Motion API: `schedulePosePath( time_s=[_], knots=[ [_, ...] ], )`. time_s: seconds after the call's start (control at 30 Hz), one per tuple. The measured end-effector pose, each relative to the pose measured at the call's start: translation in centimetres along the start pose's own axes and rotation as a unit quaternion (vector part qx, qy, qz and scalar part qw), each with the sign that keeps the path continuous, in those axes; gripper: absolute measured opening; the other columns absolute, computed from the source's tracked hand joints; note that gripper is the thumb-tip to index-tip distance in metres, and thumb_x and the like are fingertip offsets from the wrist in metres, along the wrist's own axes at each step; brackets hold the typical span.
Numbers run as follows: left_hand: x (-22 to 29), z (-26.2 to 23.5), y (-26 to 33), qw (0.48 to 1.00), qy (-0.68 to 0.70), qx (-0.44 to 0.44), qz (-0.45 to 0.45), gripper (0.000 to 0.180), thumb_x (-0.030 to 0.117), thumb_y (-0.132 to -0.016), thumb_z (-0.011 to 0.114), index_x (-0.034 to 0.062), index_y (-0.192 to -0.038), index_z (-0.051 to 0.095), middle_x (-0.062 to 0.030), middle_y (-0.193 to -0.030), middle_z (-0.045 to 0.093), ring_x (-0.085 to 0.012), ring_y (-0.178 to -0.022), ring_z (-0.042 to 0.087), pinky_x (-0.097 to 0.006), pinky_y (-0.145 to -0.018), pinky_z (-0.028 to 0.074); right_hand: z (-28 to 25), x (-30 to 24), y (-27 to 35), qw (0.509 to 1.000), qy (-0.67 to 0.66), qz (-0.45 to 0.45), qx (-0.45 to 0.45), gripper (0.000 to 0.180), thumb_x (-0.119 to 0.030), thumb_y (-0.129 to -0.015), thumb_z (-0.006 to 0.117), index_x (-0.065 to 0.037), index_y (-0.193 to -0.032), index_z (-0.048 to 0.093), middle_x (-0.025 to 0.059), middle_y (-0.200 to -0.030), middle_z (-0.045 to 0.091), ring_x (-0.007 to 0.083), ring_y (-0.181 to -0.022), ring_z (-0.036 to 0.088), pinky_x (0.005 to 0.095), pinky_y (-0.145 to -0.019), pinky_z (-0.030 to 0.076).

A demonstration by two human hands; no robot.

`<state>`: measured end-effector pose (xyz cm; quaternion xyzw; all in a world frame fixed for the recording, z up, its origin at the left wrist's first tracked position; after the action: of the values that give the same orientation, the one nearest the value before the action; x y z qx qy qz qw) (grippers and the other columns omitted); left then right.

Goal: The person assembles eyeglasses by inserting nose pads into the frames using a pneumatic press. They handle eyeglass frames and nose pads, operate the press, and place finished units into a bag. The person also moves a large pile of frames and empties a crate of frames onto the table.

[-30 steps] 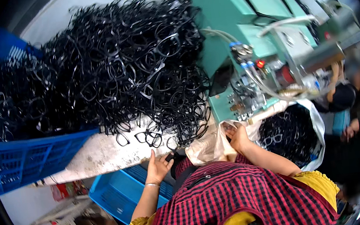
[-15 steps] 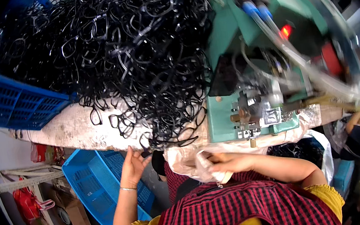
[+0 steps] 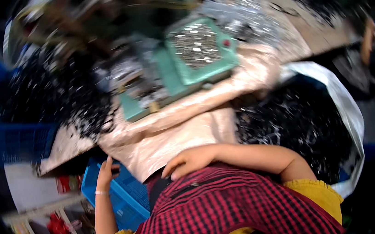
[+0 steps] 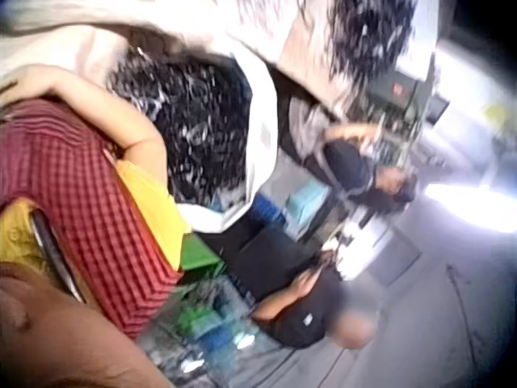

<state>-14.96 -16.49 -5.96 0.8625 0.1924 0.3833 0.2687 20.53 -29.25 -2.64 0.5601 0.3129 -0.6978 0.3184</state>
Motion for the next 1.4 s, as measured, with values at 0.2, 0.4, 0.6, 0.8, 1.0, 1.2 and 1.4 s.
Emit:
schedulePosePath(
  time_s=[0.2, 0.4, 0.6, 0.8, 1.0, 1.2, 1.4],
  knots=[
    [14.5, 9.7, 12.6, 0.767, -0.590, -0.078, 0.239, 0.045, 0.043, -0.087, 0.066, 0.0004, -0.103, 0.067, -0.0184, -0.090, 0.071, -0.0371, -0.085, 0.067, -0.042, -0.074, 0.053, -3.3, 2.1, 15.2, 0.823, 0.207, 0.025, 0.528, 0.018, -0.012, -0.090, 0.061, -0.005, -0.105, 0.067, 0.0098, -0.091, 0.070, 0.0224, -0.078, 0.069, 0.0345, -0.072, 0.055],
    [24.9, 30.4, 22.7, 0.610, -0.355, -0.388, 0.592, 0.042, 0.032, -0.088, 0.067, 0.0030, -0.118, 0.062, -0.0202, -0.110, 0.065, -0.0375, -0.104, 0.060, -0.042, -0.091, 0.047, -0.6, 7.5, 21.7, 0.623, 0.582, 0.254, 0.458, 0.041, -0.020, -0.079, 0.065, -0.016, -0.120, 0.062, 0.0049, -0.129, 0.059, 0.0182, -0.127, 0.050, 0.0380, -0.089, 0.048],
    [17.9, 42.8, 26.6, 0.314, -0.483, -0.435, 0.692, 0.062, 0.045, -0.075, 0.075, 0.0074, -0.123, 0.060, -0.0122, -0.105, 0.064, -0.0317, -0.104, 0.059, -0.042, -0.086, 0.049, 1.7, 1.4, 38.7, 0.480, 0.649, 0.451, 0.382, 0.035, -0.030, -0.071, 0.070, -0.019, -0.104, 0.063, 0.0084, -0.130, 0.056, 0.0286, -0.137, 0.039, 0.0551, -0.112, 0.027],
    [7.1, 48.8, 24.2, 0.201, -0.606, -0.517, 0.570, 0.053, 0.063, -0.080, 0.063, 0.0185, -0.106, 0.073, -0.0118, -0.102, 0.070, -0.0320, -0.102, 0.065, -0.044, -0.087, 0.050, 8.3, -5.6, 51.2, 0.419, 0.427, 0.743, 0.299, 0.023, -0.027, -0.069, 0.072, -0.018, -0.089, 0.077, 0.0051, -0.118, 0.064, 0.0264, -0.144, 0.026, 0.0472, -0.097, 0.045],
    [6.4, 46.8, 24.1, 0.190, -0.542, -0.557, 0.601, 0.042, 0.050, -0.082, 0.064, 0.0112, -0.095, 0.074, -0.0141, -0.091, 0.071, -0.0345, -0.089, 0.068, -0.045, -0.076, 0.053, 3.1, -2.2, 33.1, 0.332, 0.556, 0.736, 0.198, 0.022, -0.028, -0.080, 0.061, -0.013, -0.089, 0.074, 0.0070, -0.089, 0.070, 0.0259, -0.085, 0.061, 0.0469, -0.083, 0.046],
    [7.7, 45.7, 24.2, 0.292, -0.425, -0.595, 0.616, 0.026, 0.026, -0.077, 0.064, 0.0061, -0.089, 0.076, -0.0170, -0.093, 0.072, -0.0349, -0.087, 0.069, -0.044, -0.075, 0.054, 7.4, 5.3, 29.2, 0.579, 0.494, 0.599, 0.249, 0.079, -0.037, -0.071, 0.077, -0.018, -0.141, 0.046, 0.0135, -0.154, 0.031, 0.0394, -0.141, 0.028, 0.0625, -0.101, 0.037],
    [26.9, 30.5, 23.1, 0.420, -0.244, -0.545, 0.683, 0.033, 0.025, -0.080, 0.064, 0.0033, -0.104, 0.070, -0.0195, -0.093, 0.068, -0.0381, -0.090, 0.065, -0.047, -0.079, 0.052, 2.4, 0.4, 28.2, 0.717, 0.226, 0.640, -0.162, 0.048, -0.049, -0.081, 0.063, -0.020, -0.120, 0.067, 0.0113, -0.123, 0.064, 0.0315, -0.112, 0.061, 0.0406, -0.097, 0.046]
  ],
)
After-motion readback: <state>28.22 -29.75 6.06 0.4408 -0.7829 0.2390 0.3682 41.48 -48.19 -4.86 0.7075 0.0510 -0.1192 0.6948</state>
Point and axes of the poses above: each hand's wrist, its own y-axis away from the middle knuckle, its own z-axis out of the palm, x = y × z, the point moved 6 cm from there along -y, towards the middle knuckle
